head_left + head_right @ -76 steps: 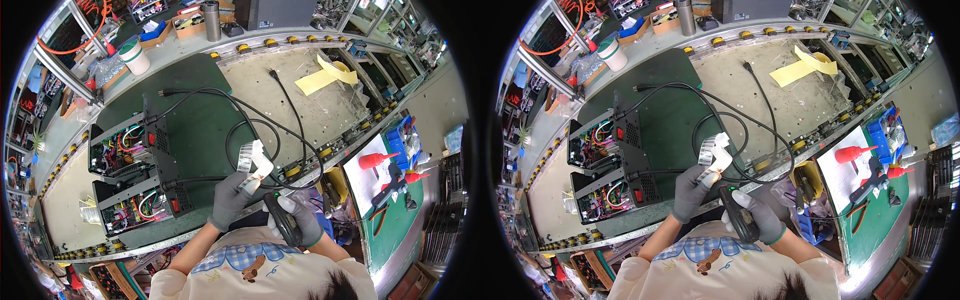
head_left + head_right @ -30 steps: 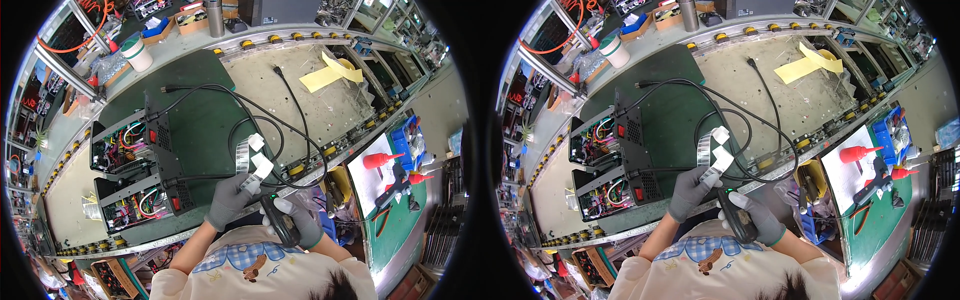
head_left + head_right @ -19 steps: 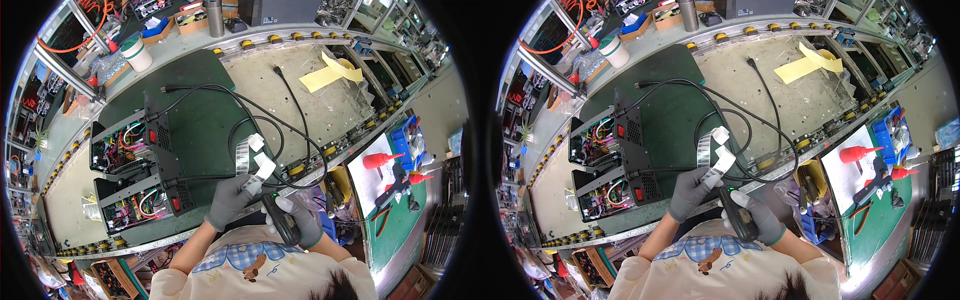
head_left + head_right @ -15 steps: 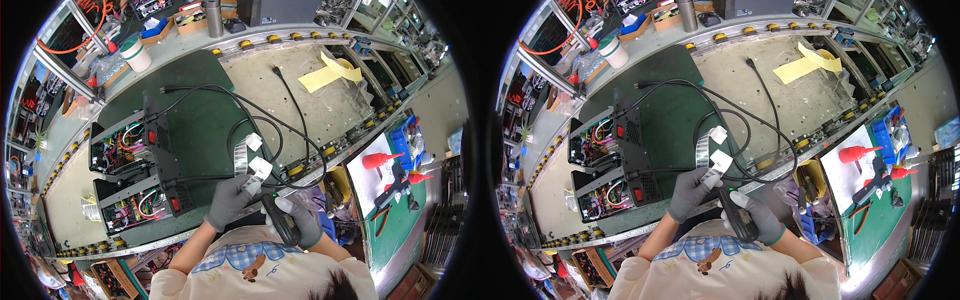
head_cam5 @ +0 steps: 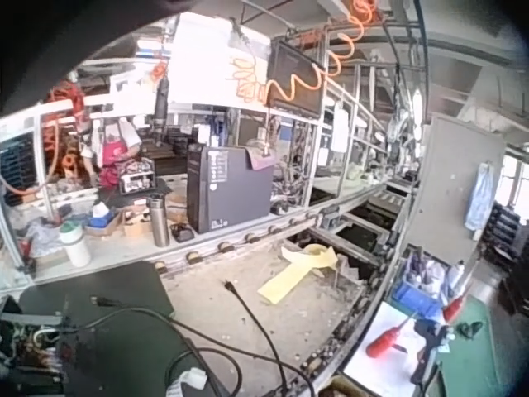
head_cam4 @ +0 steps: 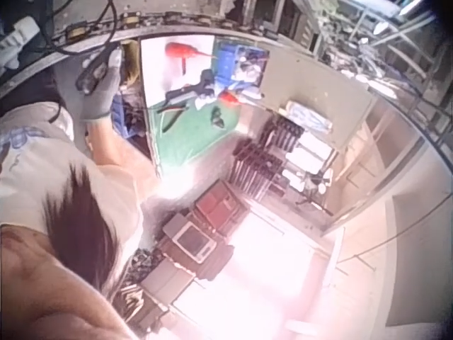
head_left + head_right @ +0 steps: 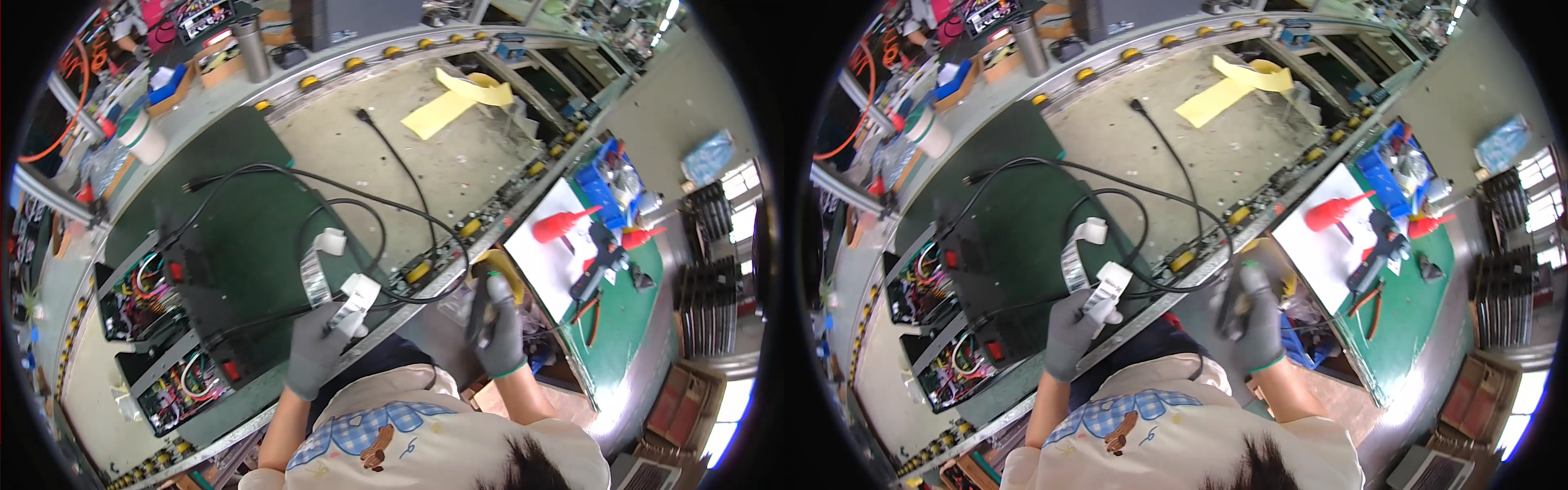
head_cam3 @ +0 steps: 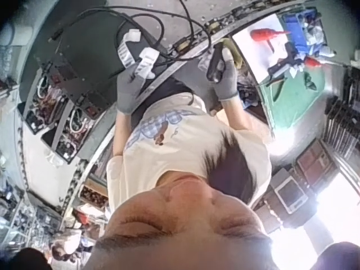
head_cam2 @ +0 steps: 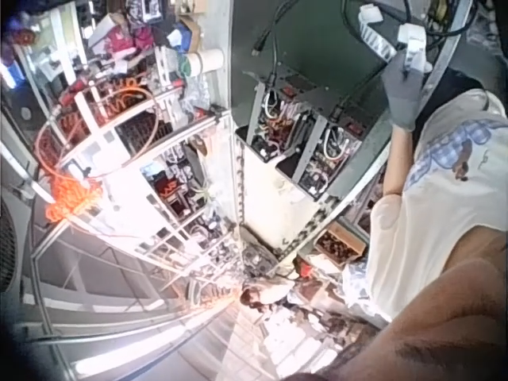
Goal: Applying labels, screwing components, and using a hot glue gun to assemble electrical inverters on a production line.
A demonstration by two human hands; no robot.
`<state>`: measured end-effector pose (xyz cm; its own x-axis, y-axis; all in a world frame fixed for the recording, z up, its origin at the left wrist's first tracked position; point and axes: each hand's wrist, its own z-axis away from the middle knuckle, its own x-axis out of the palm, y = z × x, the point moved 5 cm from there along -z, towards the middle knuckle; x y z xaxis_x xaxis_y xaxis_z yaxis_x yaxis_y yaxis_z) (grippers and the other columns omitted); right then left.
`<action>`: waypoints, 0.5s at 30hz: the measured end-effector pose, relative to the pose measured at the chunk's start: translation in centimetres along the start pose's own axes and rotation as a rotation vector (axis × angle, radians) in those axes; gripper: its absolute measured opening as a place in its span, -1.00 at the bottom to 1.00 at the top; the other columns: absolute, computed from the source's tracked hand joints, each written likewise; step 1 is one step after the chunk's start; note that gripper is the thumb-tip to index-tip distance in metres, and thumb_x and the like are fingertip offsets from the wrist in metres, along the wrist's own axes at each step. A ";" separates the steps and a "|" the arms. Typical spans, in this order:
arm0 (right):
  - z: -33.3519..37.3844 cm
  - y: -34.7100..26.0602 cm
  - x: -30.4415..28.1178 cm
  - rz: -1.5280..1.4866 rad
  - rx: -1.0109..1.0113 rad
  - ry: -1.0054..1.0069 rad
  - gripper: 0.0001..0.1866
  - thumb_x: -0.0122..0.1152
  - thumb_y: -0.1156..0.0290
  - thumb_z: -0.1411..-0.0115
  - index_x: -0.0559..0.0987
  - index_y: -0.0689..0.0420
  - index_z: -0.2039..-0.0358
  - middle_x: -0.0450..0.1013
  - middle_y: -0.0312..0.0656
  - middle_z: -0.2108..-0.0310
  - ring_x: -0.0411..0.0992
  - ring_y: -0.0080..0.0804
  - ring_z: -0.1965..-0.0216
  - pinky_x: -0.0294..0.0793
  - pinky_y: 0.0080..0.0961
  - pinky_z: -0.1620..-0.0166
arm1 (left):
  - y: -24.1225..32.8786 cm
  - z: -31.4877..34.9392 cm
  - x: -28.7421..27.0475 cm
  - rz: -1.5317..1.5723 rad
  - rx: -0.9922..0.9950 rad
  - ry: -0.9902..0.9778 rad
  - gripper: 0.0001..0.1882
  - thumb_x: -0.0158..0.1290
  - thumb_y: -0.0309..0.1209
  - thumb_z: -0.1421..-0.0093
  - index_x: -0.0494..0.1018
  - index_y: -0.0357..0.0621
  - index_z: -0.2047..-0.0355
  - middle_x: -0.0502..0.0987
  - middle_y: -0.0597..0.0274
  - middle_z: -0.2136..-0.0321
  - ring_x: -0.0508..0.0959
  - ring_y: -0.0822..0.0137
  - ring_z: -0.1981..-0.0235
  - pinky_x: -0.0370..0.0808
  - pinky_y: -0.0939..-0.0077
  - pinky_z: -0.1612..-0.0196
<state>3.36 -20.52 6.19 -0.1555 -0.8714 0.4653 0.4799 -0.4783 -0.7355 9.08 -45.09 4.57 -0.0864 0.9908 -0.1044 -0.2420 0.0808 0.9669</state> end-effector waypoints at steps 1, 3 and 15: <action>-1.5 -1.4 -3.1 0.005 -0.193 0.083 -0.70 0.09 0.13 -0.19 0.48 0.13 0.36 0.44 -0.32 0.57 0.35 -0.63 0.67 0.21 -0.75 0.67 | -0.3 0.0 0.1 0.037 0.020 -0.017 -0.81 0.00 -0.43 -0.14 0.50 -0.31 0.31 0.56 0.25 0.57 0.48 0.56 0.52 0.40 0.60 0.43; -3.9 -3.0 -10.5 -0.193 -0.333 0.221 -0.74 0.15 0.13 -0.16 0.47 0.06 0.38 0.44 -0.33 0.55 0.38 -0.58 0.59 0.34 -0.67 0.58 | -0.7 -0.3 0.4 0.074 0.039 -0.025 -0.81 0.01 -0.44 -0.14 0.50 -0.31 0.31 0.55 0.26 0.57 0.48 0.57 0.53 0.39 0.61 0.45; 1.5 -2.4 8.5 1.331 -1.148 -0.501 -0.74 0.21 0.32 -0.05 0.54 0.18 0.27 0.47 -0.13 0.23 0.43 -0.17 0.13 0.39 -0.33 0.05 | 2.2 0.0 1.0 -0.305 0.259 -0.211 -0.75 0.04 -0.44 0.07 0.49 -0.16 0.31 0.49 0.05 0.55 0.49 0.15 0.54 0.43 0.41 0.43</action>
<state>2.17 -26.60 12.62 0.1374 -0.6837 -0.7167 -0.7416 0.4087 -0.5320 8.50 -43.88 6.58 0.1572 0.9156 -0.3700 0.0265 0.3706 0.9284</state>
